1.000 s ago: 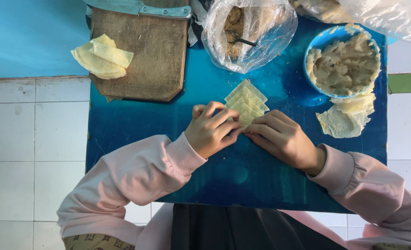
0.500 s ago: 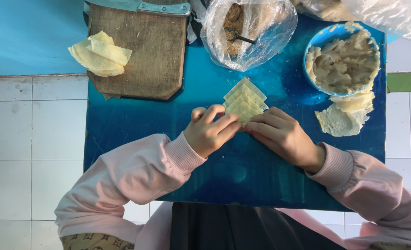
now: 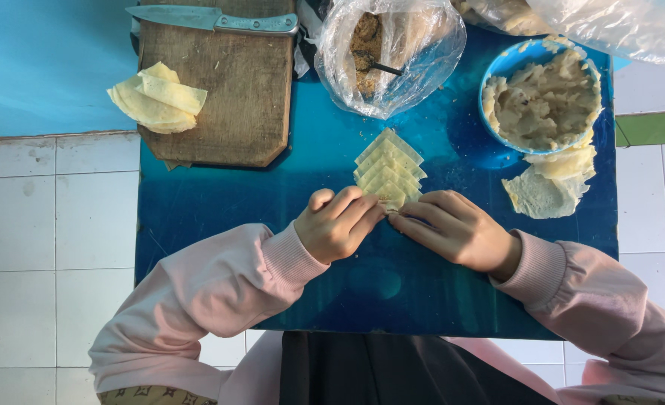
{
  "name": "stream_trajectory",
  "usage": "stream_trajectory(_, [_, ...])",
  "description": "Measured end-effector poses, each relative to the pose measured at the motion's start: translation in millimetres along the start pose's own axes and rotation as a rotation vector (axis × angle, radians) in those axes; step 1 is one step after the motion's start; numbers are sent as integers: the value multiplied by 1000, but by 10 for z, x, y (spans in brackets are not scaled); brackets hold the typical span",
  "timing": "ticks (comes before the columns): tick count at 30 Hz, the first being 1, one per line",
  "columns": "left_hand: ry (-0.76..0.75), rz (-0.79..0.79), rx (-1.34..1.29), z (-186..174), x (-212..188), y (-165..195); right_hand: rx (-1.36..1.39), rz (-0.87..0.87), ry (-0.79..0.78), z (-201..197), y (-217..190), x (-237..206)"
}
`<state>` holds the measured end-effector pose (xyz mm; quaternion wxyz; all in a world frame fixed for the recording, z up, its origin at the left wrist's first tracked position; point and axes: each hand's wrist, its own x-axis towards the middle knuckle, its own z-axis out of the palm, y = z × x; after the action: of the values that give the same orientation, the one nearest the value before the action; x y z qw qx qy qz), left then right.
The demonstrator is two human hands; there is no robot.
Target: The person folds thin pastry wrappers into triangular shapes, spoons brown filling from a plastic bag onto a wrapper, folds the wrapper over the filling, and stacks the finished folded pastries on the table. They repeat this cycle, taking new wrappers from a stack and placing completed pastries with a pile of finished ones.
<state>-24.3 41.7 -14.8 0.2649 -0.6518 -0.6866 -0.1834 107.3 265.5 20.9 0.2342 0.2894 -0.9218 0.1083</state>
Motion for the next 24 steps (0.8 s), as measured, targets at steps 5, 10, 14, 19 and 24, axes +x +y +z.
stream_trajectory(5, [-13,-92,-115,9,6,0,-82,-22,-24,39,-14,-18])
stream_trajectory(10, [-41,-130,-154,-2,12,-2,-14,56,-20,64,-19,5])
stream_trajectory(14, [-42,-138,-163,-26,15,0,37,104,20,99,-36,61])
stream_trajectory(19, [-36,-117,-120,-49,15,-6,104,133,19,89,-30,101])
stream_trajectory(24, [-26,-101,-52,-66,26,-1,240,234,1,94,-11,96])
